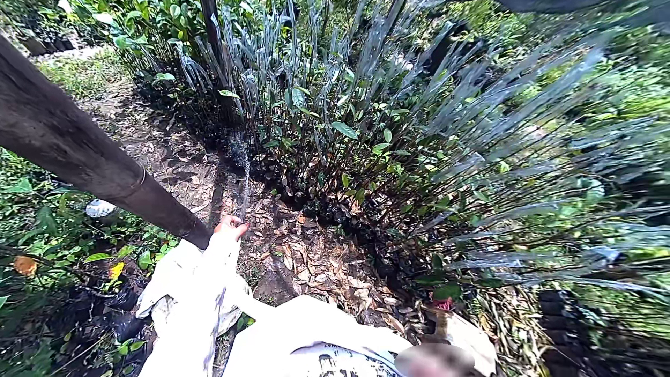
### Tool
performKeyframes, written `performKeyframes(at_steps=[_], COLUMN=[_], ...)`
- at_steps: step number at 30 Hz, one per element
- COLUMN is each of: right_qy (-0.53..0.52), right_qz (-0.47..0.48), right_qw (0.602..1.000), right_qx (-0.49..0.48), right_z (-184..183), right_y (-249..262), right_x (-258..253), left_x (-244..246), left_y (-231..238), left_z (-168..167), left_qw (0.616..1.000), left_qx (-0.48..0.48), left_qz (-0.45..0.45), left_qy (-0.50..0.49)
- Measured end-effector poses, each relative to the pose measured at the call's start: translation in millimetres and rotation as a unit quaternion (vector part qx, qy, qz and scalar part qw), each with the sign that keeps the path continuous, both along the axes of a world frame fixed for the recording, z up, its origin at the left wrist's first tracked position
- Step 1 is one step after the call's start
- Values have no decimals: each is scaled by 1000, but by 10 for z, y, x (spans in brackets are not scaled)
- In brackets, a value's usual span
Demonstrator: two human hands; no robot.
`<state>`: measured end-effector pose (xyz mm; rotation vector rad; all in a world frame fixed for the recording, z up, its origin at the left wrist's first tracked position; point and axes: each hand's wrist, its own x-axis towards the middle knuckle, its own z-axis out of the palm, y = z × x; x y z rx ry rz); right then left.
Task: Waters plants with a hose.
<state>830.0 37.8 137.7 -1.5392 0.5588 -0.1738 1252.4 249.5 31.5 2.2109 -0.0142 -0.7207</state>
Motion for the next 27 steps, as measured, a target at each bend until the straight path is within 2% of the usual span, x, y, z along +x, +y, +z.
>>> performKeyframes(at_steps=[6,11,23,27], right_qy=[1,-8,-15,-9], right_qz=[-20,-20,-49,-56], right_qw=[1000,999,999,998], right_qx=[-6,-28,5,-31], right_z=[33,32,90,114], right_y=[33,14,-176,-385], right_x=[-49,-138,-439,-612], left_x=[-161,-302,-778,-1040], left_y=[-205,-401,-811,-1071], left_z=[-54,-64,-244,-267], left_qw=[998,997,989,987], left_qx=[13,-19,-60,-65], left_qz=[-64,-62,-101,-113], left_qy=[14,36,85,89])
